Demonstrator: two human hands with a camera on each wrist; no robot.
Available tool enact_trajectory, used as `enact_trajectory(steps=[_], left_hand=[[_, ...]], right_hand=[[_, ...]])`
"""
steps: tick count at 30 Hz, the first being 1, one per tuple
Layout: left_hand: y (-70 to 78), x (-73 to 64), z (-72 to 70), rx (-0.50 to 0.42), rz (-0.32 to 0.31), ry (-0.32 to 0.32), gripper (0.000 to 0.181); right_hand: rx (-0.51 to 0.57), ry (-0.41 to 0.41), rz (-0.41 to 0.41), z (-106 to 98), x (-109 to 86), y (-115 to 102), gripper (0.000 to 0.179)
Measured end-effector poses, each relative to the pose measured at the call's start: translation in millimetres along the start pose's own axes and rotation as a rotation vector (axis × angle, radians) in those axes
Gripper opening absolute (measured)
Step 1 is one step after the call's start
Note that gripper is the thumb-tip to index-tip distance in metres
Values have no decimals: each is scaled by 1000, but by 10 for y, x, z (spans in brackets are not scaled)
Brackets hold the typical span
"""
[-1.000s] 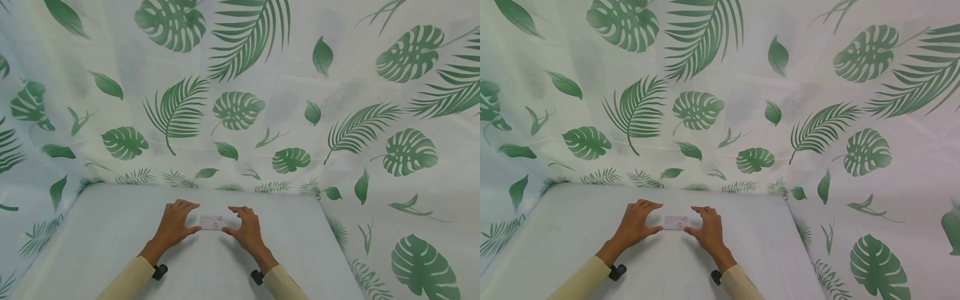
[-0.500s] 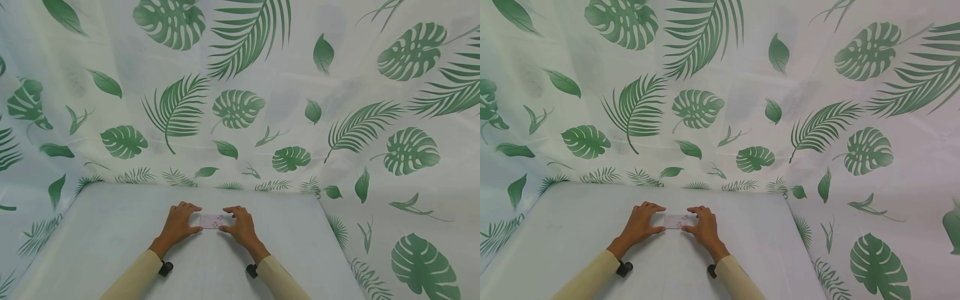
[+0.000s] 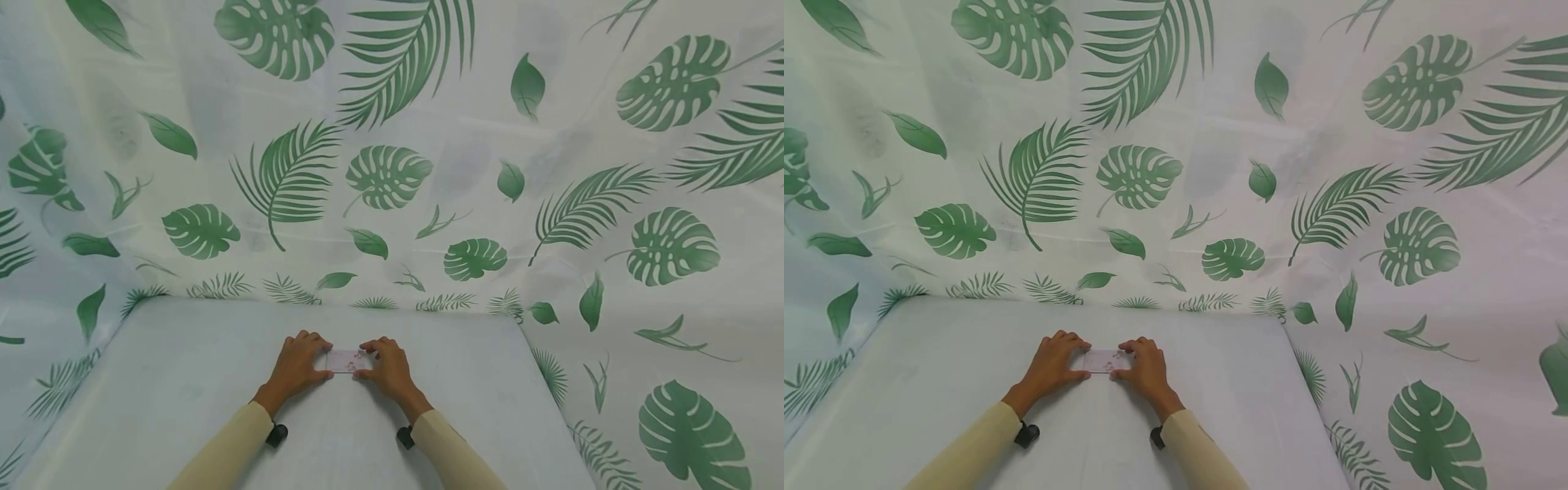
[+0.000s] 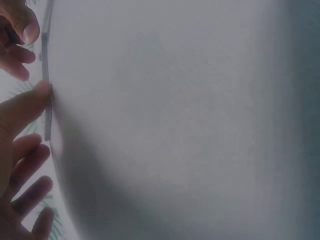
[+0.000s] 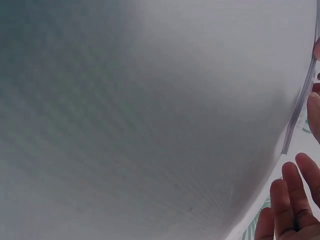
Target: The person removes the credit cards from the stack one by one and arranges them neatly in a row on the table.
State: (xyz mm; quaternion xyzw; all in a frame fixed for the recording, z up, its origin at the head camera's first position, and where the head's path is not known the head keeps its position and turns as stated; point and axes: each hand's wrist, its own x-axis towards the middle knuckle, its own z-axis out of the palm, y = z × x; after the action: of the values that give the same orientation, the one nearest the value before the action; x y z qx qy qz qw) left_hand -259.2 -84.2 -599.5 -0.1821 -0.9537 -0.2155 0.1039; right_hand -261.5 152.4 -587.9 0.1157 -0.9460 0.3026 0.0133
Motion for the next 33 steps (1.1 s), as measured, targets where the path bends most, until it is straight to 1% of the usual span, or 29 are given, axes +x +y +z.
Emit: enact_trajectory(steps=[5, 11, 20, 25, 33], left_hand=[[6, 20, 7, 3, -9, -19, 55], [0, 51, 22, -7, -22, -38, 53], [-4, 59, 20, -36, -15, -28, 49], [0, 58, -15, -37, -12, -26, 50], [11, 54, -146, -27, -22, -47, 52]], right_hand=[[-44, -15, 12, 28, 37, 22, 54], [-43, -38, 20, 33, 62, 18, 53], [-34, -45, 27, 47, 80, 23, 50], [-6, -27, 41, 37, 64, -4, 51], [24, -9, 31, 2, 37, -80, 51]])
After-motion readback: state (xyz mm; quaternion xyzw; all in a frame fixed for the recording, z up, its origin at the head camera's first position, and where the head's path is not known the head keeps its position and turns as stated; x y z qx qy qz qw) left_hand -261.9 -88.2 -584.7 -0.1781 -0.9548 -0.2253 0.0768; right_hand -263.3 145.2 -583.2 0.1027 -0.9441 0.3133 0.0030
